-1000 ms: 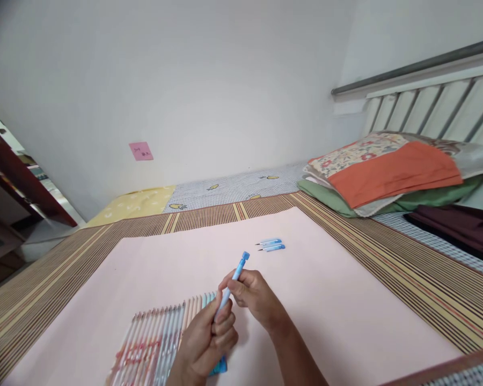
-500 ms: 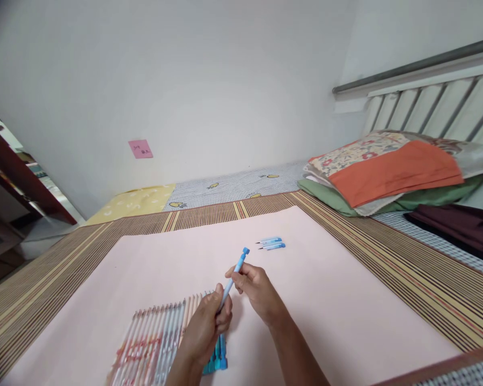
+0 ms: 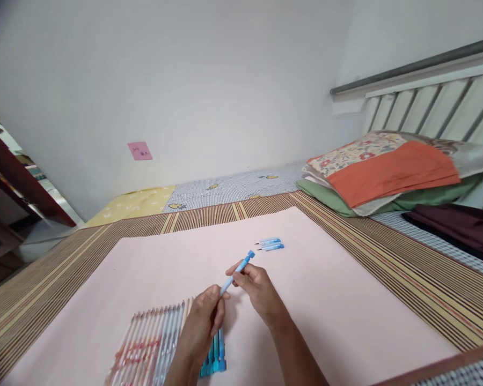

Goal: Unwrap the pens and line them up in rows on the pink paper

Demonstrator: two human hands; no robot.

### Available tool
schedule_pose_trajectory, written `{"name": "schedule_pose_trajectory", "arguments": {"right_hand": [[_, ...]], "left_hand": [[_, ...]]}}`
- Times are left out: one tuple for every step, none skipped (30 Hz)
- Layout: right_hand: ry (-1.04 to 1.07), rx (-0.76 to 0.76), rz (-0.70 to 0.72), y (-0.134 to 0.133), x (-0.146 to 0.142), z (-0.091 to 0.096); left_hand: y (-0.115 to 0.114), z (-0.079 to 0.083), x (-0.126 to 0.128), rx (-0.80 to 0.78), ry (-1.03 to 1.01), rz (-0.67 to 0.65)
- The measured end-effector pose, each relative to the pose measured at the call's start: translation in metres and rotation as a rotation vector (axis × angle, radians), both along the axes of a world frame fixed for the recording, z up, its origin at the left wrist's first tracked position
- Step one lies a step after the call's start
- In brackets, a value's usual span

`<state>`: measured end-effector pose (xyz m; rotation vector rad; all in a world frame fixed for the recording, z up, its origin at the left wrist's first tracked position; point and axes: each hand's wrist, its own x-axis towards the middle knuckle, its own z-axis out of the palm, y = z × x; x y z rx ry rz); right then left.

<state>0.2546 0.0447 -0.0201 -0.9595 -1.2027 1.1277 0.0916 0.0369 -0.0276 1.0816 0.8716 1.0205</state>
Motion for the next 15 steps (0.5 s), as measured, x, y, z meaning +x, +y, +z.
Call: {"name": "schedule_pose_trajectory", "arguments": {"right_hand": [[0.000,0.004,0.008,-0.001,0.000,0.001],[0.003,0.006,0.010,-0.001,0.001,0.001],[0.007,0.005,0.006,-0.002,0.001,0.001],[0.012,0.002,0.000,-0.002,0.000,0.002],[0.015,-0.001,-0.008,-0.002,-0.001,0.002],[0.022,-0.005,-0.017,-0.002,-0.002,0.003],[0.033,-0.012,-0.029,-0.002,-0.004,0.004],[0.047,-0.029,-0.042,-0.001,-0.006,0.004],[0.061,-0.053,-0.057,-0.001,-0.008,0.005],[0.070,-0.082,-0.076,0.000,-0.011,0.006],[0.074,-0.107,-0.100,0.000,-0.013,0.007],[0.067,-0.123,-0.126,0.001,-0.016,0.007],[0.055,-0.127,-0.151,0.001,-0.017,0.008],[0.045,-0.120,-0.174,0.001,-0.019,0.010],[0.041,-0.108,-0.190,0.000,-0.019,0.011]], "left_hand": [[-0.001,0.000,0.001,-0.019,-0.002,-0.009],[-0.001,0.000,0.001,-0.041,-0.006,-0.016],[-0.002,0.001,0.002,-0.057,-0.013,-0.021],[-0.002,0.003,0.002,-0.059,-0.017,-0.024],[-0.001,0.004,0.002,-0.042,-0.011,-0.021],[-0.001,0.005,0.002,-0.006,0.009,-0.004],[0.000,0.007,0.001,0.041,0.040,0.027],[0.000,0.008,0.001,0.093,0.079,0.069],[0.001,0.009,0.001,0.139,0.120,0.117],[0.000,0.010,0.002,0.176,0.154,0.165],[0.000,0.010,0.003,0.203,0.178,0.206],[-0.001,0.010,0.004,0.220,0.194,0.238],[-0.003,0.010,0.005,0.229,0.207,0.263],[-0.004,0.010,0.007,0.234,0.218,0.281],[-0.006,0.010,0.008,0.235,0.225,0.292]]}}
